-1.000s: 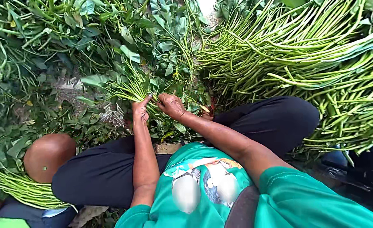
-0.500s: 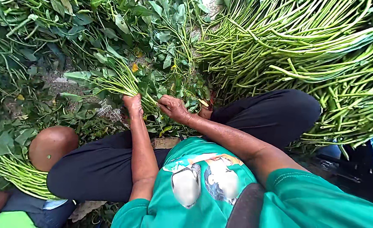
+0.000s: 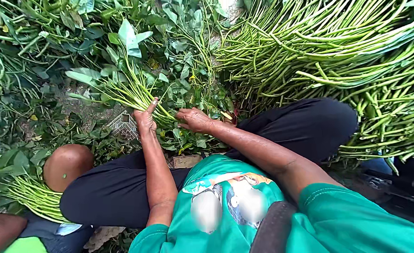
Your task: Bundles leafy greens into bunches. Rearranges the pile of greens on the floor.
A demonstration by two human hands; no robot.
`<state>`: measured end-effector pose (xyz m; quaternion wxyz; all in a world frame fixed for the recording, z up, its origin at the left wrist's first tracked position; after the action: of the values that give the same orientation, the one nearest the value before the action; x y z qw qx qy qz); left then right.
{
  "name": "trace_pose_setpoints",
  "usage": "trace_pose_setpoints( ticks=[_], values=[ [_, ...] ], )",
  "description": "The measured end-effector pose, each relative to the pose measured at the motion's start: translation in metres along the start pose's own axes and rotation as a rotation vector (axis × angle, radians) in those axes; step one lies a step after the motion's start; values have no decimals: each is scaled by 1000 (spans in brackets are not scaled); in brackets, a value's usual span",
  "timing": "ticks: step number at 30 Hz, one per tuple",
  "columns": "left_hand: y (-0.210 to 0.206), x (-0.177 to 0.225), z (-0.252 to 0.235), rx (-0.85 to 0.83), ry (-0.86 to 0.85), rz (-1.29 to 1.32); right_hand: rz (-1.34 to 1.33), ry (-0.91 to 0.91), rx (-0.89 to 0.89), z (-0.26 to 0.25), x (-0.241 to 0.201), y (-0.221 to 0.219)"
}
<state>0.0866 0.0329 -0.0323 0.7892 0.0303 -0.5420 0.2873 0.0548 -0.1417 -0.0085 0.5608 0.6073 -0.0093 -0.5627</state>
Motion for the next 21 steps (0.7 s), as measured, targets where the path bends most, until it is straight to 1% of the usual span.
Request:
trace_pose_setpoints(
  ticks=[2,4,5,7,9,10,11,14,15,16,17,18,20,21],
  values=[
    [5,1,-1,10,22,81,-88,19,85,4,0,-3],
    [9,1,1,73,34,140,-177,29,290,9,6,9],
    [9,1,3,113,30,151,-191,1,332,9,10,16],
    [8,1,8,183,10,157,-187,-110,311,5,19,26],
    [9,5,9,231,-27,156,-163,-240,284,-2,34,25],
    [11,8,9,255,-55,156,-181,-305,240,-6,43,22],
    [12,12,9,266,-92,145,-213,-355,176,-9,50,17],
    [16,29,9,317,-244,53,-365,-430,18,-20,79,4],
    [18,35,7,321,-287,38,-423,-479,11,-19,94,6],
    [19,38,5,297,-309,57,-476,-557,51,-17,116,10],
    [16,37,3,240,-295,119,-511,-655,132,-12,145,16],
    [10,32,2,178,-226,199,-575,-776,217,-4,173,20],
    [-7,10,2,67,14,341,-817,-1033,385,12,220,18],
    [-14,-1,5,38,120,371,-959,-1124,448,17,234,11]
  ],
)
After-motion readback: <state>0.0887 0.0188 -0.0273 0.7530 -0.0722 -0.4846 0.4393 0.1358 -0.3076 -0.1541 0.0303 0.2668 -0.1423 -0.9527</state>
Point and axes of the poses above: each hand's wrist, its own z-axis away from the middle knuckle, its own y-axis out of the back of the hand, x = y × z, the point moved 9 cm from there along -z, towards the middle knuckle, and after that the axes turned 9 degrees about z, right-handed, at the moved point
